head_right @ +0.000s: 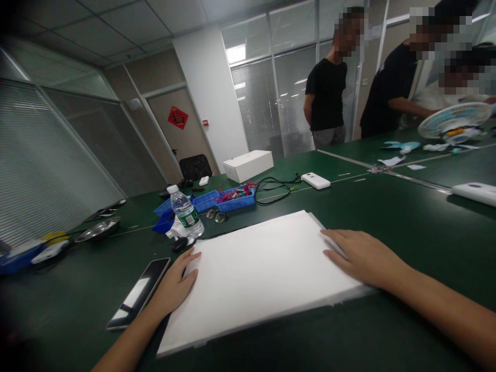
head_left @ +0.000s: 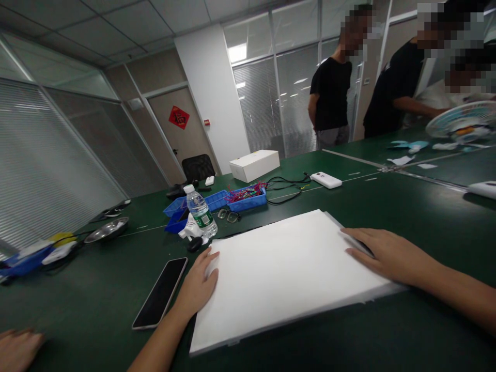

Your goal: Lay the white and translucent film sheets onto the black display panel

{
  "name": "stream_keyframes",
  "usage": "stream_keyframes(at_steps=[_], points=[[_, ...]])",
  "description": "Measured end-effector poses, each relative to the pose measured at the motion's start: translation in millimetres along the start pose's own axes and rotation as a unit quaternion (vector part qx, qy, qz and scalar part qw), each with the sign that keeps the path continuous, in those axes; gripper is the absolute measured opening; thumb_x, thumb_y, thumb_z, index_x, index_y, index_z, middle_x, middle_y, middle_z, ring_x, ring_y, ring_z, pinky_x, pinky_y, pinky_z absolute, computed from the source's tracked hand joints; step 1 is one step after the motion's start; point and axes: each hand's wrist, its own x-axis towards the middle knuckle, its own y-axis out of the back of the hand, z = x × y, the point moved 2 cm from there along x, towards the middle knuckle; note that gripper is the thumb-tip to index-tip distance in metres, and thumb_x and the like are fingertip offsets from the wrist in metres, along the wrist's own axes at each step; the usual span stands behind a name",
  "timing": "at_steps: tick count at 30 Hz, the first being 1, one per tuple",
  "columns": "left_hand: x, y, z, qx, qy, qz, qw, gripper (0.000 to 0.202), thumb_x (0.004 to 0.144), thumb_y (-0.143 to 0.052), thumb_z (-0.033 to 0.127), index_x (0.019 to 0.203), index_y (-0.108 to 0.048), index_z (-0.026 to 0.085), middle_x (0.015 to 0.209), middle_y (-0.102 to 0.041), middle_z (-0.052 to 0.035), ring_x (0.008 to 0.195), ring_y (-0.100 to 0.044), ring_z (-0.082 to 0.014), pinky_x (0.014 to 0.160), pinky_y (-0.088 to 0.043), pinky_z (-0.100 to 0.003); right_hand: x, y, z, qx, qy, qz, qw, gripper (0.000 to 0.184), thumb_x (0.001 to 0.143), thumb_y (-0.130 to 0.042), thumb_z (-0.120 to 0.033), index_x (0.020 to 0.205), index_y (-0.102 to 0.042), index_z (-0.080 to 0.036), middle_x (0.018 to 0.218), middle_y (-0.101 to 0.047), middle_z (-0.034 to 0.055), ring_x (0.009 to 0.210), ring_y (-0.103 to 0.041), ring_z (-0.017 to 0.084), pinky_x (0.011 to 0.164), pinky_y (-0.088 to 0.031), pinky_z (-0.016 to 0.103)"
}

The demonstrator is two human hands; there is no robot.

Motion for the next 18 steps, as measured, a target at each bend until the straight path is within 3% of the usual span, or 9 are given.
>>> stream_keyframes(at_steps=[9,18], points=[[-0.6,0.0,0.2,0.000,-0.005,-0.006,1.000,0.057,0.085,-0.050,0.023,0.138,-0.066,0.011,0.161,-0.044,-0.0186,0.147,-0.046,-0.0356,0.124,-0.033,-0.055,-0.5,-5.7,2.5,0.009,0.006,-0.033,0.999,0.068,0.102,-0.037,-0.067,0.155,-0.050,-0.028,0.153,-0.051,0.0038,0.134,-0.058,0.029,0.115,-0.049,0.054],[0.3,-1.4,-5.6,-0.004,-0.023,-0.004,1.000,0.055,0.085,-0.047,0.019,0.136,-0.067,0.012,0.159,-0.049,-0.0167,0.146,-0.047,-0.0320,0.126,-0.031,-0.055,0.6,-7.7,1.8,0.024,0.036,-0.048,0.998,0.073,0.100,-0.037,-0.071,0.156,-0.050,-0.025,0.157,-0.045,0.0059,0.141,-0.051,0.032,0.120,-0.043,0.058]])
